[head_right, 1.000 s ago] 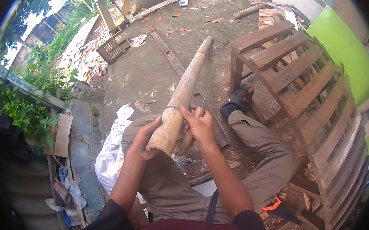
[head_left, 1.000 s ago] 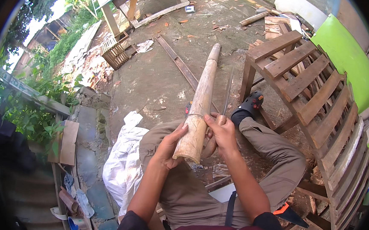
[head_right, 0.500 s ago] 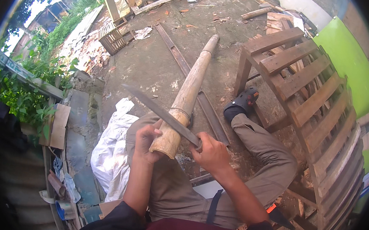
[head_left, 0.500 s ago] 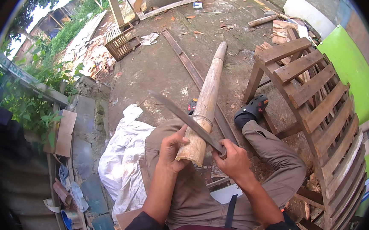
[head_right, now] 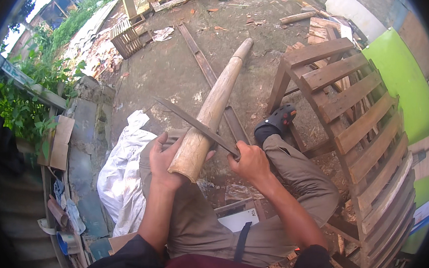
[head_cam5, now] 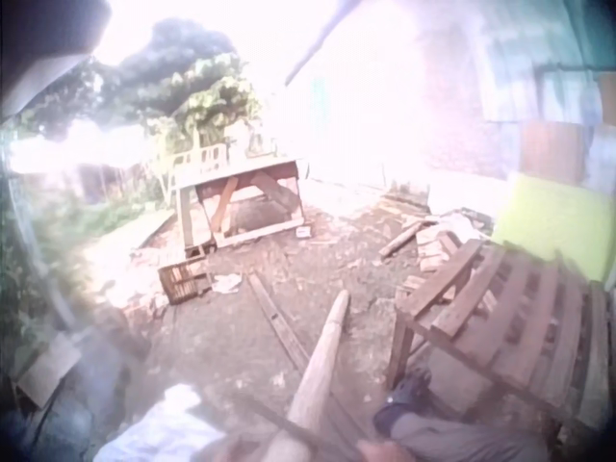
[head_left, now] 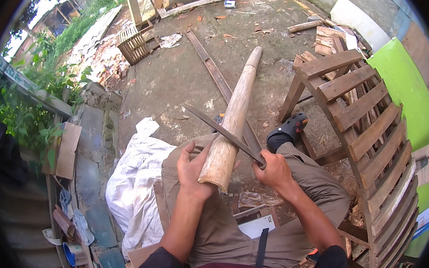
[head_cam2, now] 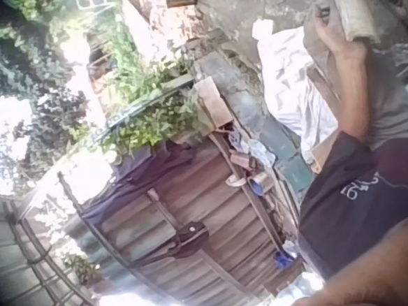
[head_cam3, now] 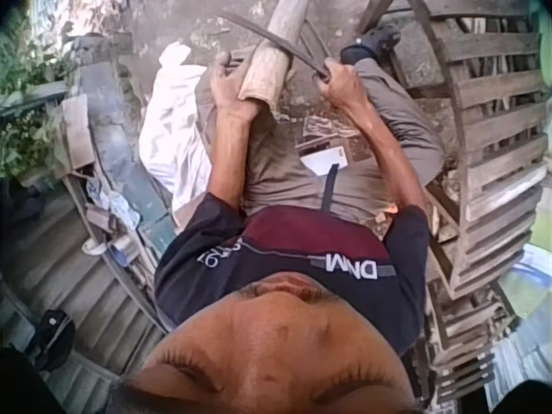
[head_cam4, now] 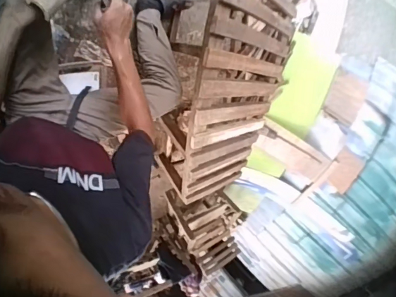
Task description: The person sharpens a long bamboo pole using a metal file and then uses a hammer to drive a nail into the pole. The person holds the bamboo with one hand and files it with the other, then switches to hammering.
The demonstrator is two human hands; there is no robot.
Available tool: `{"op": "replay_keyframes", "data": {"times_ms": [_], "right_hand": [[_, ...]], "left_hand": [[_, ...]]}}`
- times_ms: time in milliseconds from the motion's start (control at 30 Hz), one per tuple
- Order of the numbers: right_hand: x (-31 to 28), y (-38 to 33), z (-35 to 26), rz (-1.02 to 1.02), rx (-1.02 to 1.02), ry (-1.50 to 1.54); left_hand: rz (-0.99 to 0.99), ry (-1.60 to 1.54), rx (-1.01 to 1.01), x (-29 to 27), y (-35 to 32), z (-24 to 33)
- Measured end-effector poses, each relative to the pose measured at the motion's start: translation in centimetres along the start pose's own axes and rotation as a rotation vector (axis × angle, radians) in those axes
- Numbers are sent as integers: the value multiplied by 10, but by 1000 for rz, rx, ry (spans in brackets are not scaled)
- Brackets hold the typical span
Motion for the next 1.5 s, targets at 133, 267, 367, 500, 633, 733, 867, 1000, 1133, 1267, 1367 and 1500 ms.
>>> {"op": "replay_keyframes", "data": {"times_ms": [133, 267, 367, 500, 633, 733, 867, 1000, 1133, 1267, 1367, 1500], "right_hand": [[-9, -7, -28, 30, -164, -14], [-6, 7, -2, 57, -47, -88], [-18, 0, -25, 57, -156, -33], [-10, 11, -6, 69, -112, -84], [-6, 6, -2, 5, -24, -104], [-14, -5, -25, 95, -244, -69], [8, 8, 29, -22, 167, -50], [-12, -12, -26, 11, -246, -81], [3, 10, 28, -61, 84, -166], [-6, -4, -23, -48, -265, -102], [5, 15, 26, -62, 38, -97], [0, -1, -10, -48, -200, -78]], "left_hand": [[30, 72, 7, 1, -1, 0], [218, 106, 36, -9, -2, -2], [194, 114, 15, -16, -1, 1], [176, 123, -38, -26, 3, 3], [180, 139, -17, -23, 2, 0], [118, 157, -53, -17, 4, 0], [167, 139, -44, -14, -1, -6], [142, 128, -21, -24, 3, 1], [213, 297, -2, -25, 0, 1], [184, 175, -8, -25, 2, 1], [192, 287, -4, -26, 1, 1], [239, 279, -16, -31, 1, 3]]}}
Point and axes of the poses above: each hand's wrist, its own y-axis towards the middle knuckle, its own x-axis out of the palm, z = x × y, the point moved 10 cm from there along y, towards the middle knuckle, and after that the axes turned 13 degrees about -y, right-handed, at the moved point
